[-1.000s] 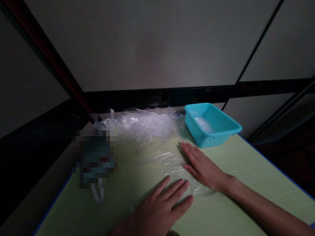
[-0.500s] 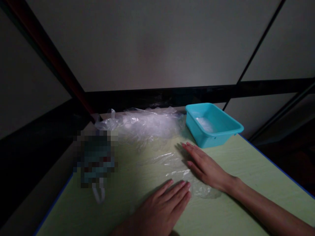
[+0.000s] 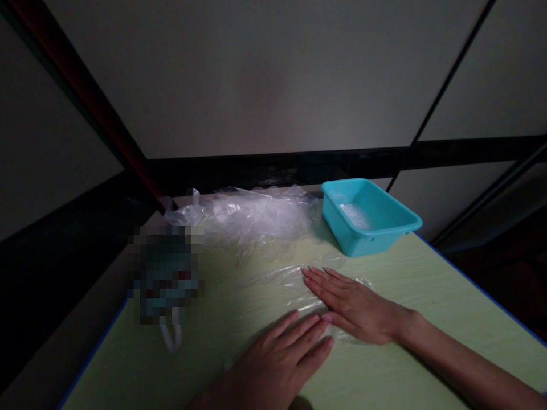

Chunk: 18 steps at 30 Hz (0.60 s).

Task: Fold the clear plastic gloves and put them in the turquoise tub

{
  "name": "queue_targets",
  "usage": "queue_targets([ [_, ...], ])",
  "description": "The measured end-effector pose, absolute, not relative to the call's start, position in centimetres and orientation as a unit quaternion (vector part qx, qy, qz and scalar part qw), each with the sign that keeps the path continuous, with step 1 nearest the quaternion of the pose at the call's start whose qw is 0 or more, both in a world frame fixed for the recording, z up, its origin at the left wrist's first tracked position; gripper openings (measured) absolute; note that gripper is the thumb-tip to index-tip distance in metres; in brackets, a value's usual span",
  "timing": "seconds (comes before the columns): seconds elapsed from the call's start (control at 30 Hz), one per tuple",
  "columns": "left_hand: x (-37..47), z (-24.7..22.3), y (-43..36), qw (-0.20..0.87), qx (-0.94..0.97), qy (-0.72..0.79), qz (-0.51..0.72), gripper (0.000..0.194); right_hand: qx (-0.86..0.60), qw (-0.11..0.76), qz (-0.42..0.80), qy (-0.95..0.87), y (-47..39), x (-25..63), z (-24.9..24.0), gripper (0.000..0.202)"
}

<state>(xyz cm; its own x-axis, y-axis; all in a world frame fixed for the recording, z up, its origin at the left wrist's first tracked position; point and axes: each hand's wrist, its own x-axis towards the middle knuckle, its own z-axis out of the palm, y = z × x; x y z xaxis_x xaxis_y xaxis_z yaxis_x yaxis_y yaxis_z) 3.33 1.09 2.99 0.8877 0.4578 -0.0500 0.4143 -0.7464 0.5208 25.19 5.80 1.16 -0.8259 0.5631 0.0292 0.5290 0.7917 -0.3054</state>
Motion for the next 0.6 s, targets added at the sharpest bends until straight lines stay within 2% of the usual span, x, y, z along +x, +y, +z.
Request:
queue_targets([
  [0.17,3.4,3.2,1.1,0.269,0.934,0.236,0.021,0.057,-0.28,0.051,0.134,-0.949,5.9,25.2,1.0,0.066],
  [0.33,3.0,2.8,1.0,0.265,0.936,0.227,0.054,0.05,-0.269,0.071,0.143,-0.95,5.9,25.3,1.0,0.068],
  [0.5,1.6,2.6,1.3,0.266,0.935,0.213,0.097,0.074,-0.262,0.099,0.161,-0.946,6.0,25.5,1.3,0.068],
  [0.6,0.4,2.3,1.5,0.217,0.937,0.238,0.134,0.067,-0.283,0.128,0.153,-0.938,6.1,25.5,1.6,0.062],
])
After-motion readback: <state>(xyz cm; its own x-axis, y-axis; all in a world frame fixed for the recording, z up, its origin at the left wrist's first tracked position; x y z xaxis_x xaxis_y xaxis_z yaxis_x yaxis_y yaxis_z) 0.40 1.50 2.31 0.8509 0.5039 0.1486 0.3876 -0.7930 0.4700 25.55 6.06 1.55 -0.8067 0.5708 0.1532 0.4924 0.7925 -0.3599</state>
